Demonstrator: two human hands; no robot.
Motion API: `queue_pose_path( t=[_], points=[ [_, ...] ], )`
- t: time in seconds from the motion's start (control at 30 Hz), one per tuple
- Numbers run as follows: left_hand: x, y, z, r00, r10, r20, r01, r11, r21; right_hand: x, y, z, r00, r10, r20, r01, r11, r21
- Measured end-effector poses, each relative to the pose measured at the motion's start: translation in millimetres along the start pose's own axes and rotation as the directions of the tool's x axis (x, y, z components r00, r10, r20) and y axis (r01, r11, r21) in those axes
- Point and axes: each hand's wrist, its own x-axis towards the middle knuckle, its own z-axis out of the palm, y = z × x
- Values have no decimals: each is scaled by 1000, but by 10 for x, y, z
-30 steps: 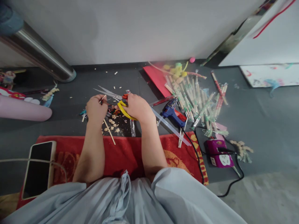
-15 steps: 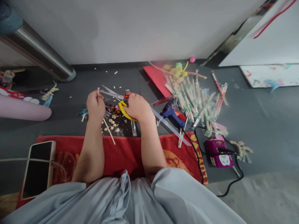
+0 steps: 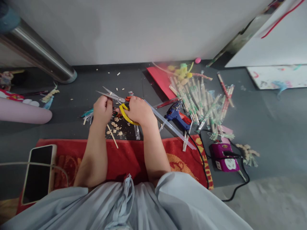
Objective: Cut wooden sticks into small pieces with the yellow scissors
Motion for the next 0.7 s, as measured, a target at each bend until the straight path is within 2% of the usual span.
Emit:
queue_pose_path(
  t=[0.2, 0.7],
  points=[
    [-15, -11, 8, 999, 28, 38, -26, 998, -51, 0, 0, -14, 1000, -3, 15, 2, 1000, 11],
    [-26, 25, -5, 998, -41, 41, 43, 999, -33, 4, 2, 10, 1000, -24, 6, 24, 1000, 9]
  ],
)
